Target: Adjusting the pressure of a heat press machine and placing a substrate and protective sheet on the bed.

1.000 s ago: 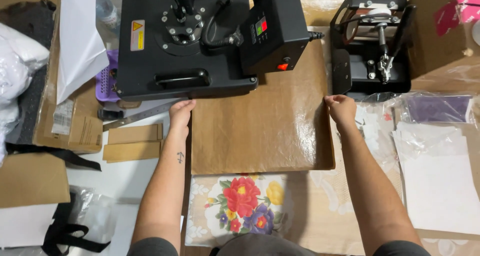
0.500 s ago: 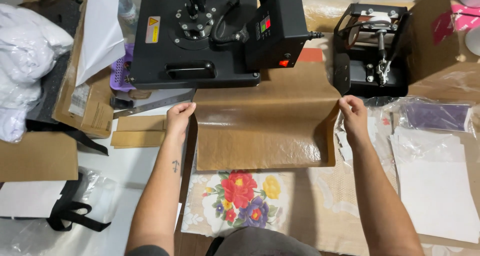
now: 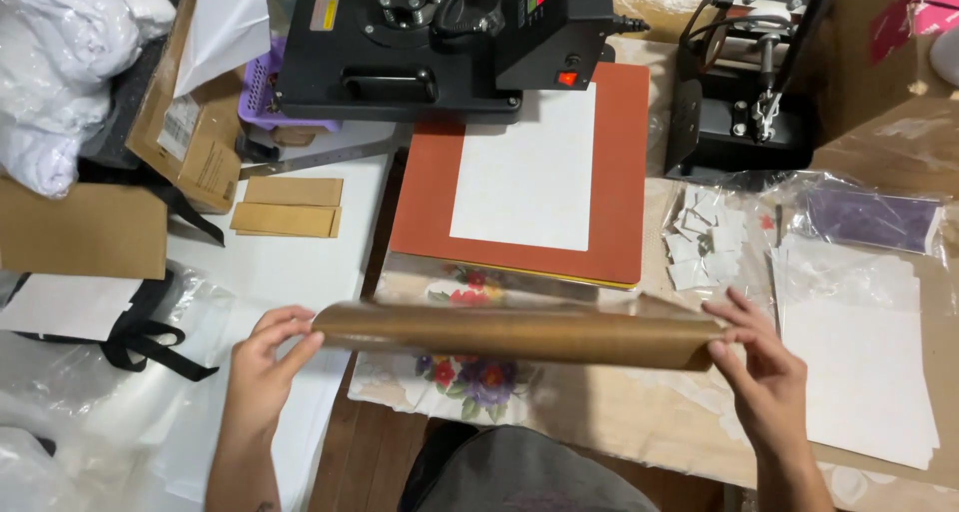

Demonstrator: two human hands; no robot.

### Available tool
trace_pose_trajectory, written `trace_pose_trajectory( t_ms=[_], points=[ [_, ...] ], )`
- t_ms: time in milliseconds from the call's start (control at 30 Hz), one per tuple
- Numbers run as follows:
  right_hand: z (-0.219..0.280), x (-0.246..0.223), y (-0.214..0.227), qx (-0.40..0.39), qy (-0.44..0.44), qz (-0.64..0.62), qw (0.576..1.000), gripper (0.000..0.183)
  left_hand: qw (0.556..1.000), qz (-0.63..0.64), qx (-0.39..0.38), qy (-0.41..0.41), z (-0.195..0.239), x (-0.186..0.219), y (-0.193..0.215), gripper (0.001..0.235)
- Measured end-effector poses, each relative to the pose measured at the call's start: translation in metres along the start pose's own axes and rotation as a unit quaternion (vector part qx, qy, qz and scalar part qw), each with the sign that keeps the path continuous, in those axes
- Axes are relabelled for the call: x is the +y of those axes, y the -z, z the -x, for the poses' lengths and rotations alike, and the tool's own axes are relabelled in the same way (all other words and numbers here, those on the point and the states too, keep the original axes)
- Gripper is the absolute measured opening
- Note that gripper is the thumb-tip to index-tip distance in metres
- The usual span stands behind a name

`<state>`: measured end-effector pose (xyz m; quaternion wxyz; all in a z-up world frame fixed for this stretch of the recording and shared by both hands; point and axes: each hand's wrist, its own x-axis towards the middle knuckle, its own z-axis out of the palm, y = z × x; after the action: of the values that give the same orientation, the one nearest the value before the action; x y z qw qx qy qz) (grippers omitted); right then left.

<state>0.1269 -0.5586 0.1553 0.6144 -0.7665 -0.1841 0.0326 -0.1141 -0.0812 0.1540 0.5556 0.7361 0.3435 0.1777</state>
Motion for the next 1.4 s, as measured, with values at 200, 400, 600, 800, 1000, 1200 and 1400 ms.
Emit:
trace_pose_trajectory(
  t_ms=[200, 400, 600, 800, 1000, 1200, 1400],
  points=[
    [0.013, 0.037, -0.007, 0.037, -0.129, -0.04, 0.99, 0.006, 0.995, 0.072, 0.022, 0.061, -0.003, -0.019, -0.01, 0.009],
    [0.009, 0.203, -0.063, 0.123, -0.32, -0.038, 0.939, 0.028, 0.985, -0.011, -0.006, 0.174, -0.096, -0.148, -0.08, 0.037],
    [-0.001, 0.218, -0.078, 0.221, -0.218, 0.083, 0.947, 0.022, 0.981, -0.039, 0.003, 0.192, -0.14, -0.192, -0.124, 0.031],
    [-0.067, 0.102, -0.096, 0.132, -0.171, -0.038, 0.976, 0.032, 0.984, -0.017, 0.039, 0.176, -0.159, -0.173, -0.118, 0.029],
    [-0.15, 0.108, -0.104, -0.042, -0.337, -0.1, 0.935, 0.068, 0.984, 0.043, 0.001, 0.172, -0.182, -0.116, -0.111, 0.037],
    [-0.161, 0.108, -0.11, -0.089, -0.382, -0.179, 0.902, 0.075, 0.983, 0.054, -0.053, 0.165, -0.203, -0.086, -0.114, 0.039],
    [-0.161, 0.101, -0.152, -0.133, -0.394, -0.272, 0.868, 0.068, 0.979, 0.056, -0.078, 0.177, -0.235, -0.091, -0.12, 0.05]
  ],
)
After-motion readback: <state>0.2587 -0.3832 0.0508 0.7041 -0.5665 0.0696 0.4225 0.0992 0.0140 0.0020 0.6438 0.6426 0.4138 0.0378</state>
